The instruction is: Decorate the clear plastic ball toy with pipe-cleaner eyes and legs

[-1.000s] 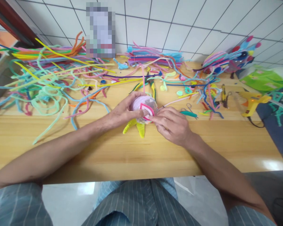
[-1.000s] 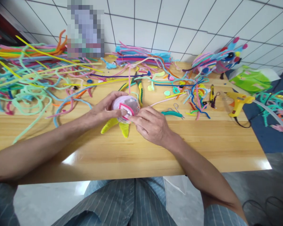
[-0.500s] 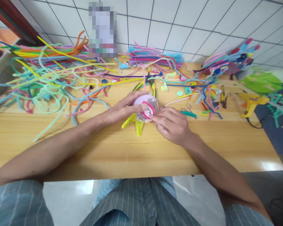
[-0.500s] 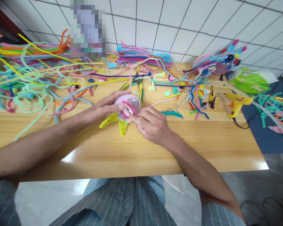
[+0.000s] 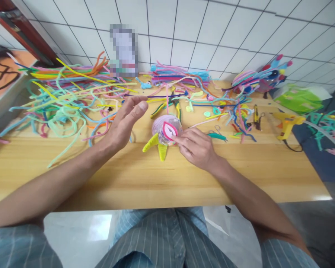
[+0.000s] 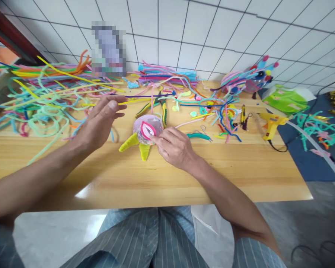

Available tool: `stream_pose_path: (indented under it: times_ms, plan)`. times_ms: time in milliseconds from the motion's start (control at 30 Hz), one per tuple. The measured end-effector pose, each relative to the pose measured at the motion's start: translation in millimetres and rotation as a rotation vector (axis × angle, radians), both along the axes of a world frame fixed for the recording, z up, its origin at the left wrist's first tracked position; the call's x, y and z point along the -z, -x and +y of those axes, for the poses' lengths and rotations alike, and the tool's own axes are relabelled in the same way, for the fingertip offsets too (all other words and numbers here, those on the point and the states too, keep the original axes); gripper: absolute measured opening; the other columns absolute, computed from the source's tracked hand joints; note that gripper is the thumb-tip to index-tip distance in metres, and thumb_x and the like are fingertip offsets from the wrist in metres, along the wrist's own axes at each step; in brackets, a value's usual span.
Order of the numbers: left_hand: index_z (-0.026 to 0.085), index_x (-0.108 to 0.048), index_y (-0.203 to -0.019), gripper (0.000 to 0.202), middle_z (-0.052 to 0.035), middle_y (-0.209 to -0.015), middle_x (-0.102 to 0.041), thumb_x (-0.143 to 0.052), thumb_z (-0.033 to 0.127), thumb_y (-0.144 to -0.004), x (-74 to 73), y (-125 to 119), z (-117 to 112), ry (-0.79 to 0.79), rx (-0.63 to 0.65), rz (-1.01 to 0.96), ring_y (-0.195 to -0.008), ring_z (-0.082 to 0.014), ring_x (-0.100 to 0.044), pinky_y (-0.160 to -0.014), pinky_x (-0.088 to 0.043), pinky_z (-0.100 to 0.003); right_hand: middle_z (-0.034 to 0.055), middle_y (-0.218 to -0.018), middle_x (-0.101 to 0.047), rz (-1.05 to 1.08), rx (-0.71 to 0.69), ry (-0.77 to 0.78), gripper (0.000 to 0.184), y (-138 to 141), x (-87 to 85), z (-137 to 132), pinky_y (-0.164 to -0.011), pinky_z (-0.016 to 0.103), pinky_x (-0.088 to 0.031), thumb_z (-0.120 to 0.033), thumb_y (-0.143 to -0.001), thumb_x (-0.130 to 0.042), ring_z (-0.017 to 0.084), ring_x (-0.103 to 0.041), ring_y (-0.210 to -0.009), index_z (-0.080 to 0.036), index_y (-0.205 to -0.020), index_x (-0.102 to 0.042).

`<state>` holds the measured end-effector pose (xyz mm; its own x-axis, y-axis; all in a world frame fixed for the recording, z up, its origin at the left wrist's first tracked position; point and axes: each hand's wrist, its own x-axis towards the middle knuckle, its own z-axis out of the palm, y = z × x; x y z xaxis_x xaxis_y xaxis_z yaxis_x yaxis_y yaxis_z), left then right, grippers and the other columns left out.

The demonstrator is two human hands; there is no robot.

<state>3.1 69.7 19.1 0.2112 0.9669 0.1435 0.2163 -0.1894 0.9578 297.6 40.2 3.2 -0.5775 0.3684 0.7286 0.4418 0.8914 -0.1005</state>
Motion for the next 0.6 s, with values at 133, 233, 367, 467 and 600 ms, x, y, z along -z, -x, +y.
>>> stream_pose_path:
  times_ms: [133,233,367,467,600]
  plan:
    - [0.028,-0.053,-0.147,0.072,-0.0125,-0.160,-0.055,-0.073,0.069,-0.092,7.9,-5.5,-47.9,0.035,-0.200,-0.052,-0.151,-0.0377,-0.050,-0.121,-0.046,-0.054,0.0054,-0.090,-0.076,0.039,-0.015,-0.035,0.032,1.6,0.2,1.3,-0.079,0.037,-0.062,-0.004,-0.098,-0.061,0.021,-0.071,-0.088,-0.019,-0.122,-0.075]
    - [0.027,-0.042,-0.157,0.094,-0.0177,-0.167,-0.047,-0.082,0.070,-0.084,23.9,-14.6,-83.4,0.140,-0.226,-0.023,-0.157,-0.0412,-0.045,-0.125,-0.043,-0.062,0.0052,-0.092,-0.076,0.031,-0.018,-0.012,0.035,1.5,3.2,1.9,-0.081,0.037,-0.063,-0.005,-0.099,-0.060,0.022,-0.071,-0.089,-0.021,-0.127,-0.075]
    - [0.029,-0.039,-0.159,0.103,-0.0169,-0.174,-0.040,-0.088,0.069,-0.078,38.5,-31.0,-98.4,0.147,-0.245,-0.005,-0.164,-0.0391,-0.037,-0.134,-0.032,-0.064,0.0055,-0.093,-0.077,0.025,0.000,0.013,0.038,0.0,8.7,2.7,-0.083,0.039,-0.063,-0.006,-0.099,-0.060,0.023,-0.072,-0.092,-0.023,-0.129,-0.075]
    - [0.027,-0.042,-0.157,0.104,-0.0179,-0.172,-0.042,-0.087,0.074,-0.076,38.1,-42.2,-87.5,0.135,-0.255,-0.024,-0.162,-0.0405,-0.040,-0.134,-0.033,-0.065,0.0059,-0.093,-0.077,0.018,0.010,0.031,0.040,-1.0,10.8,3.8,-0.084,0.040,-0.062,-0.005,-0.098,-0.060,0.023,-0.072,-0.092,-0.024,-0.129,-0.075]
    - [0.023,-0.049,-0.152,0.097,-0.0189,-0.165,-0.051,-0.085,0.074,-0.077,30.4,-51.8,-70.2,0.139,-0.224,-0.090,-0.154,-0.0410,-0.050,-0.128,-0.043,-0.063,0.0066,-0.095,-0.078,0.008,0.008,0.075,0.043,-1.6,11.0,4.9,-0.085,0.041,-0.062,-0.005,-0.097,-0.061,0.024,-0.073,-0.095,-0.026,-0.131,-0.077]
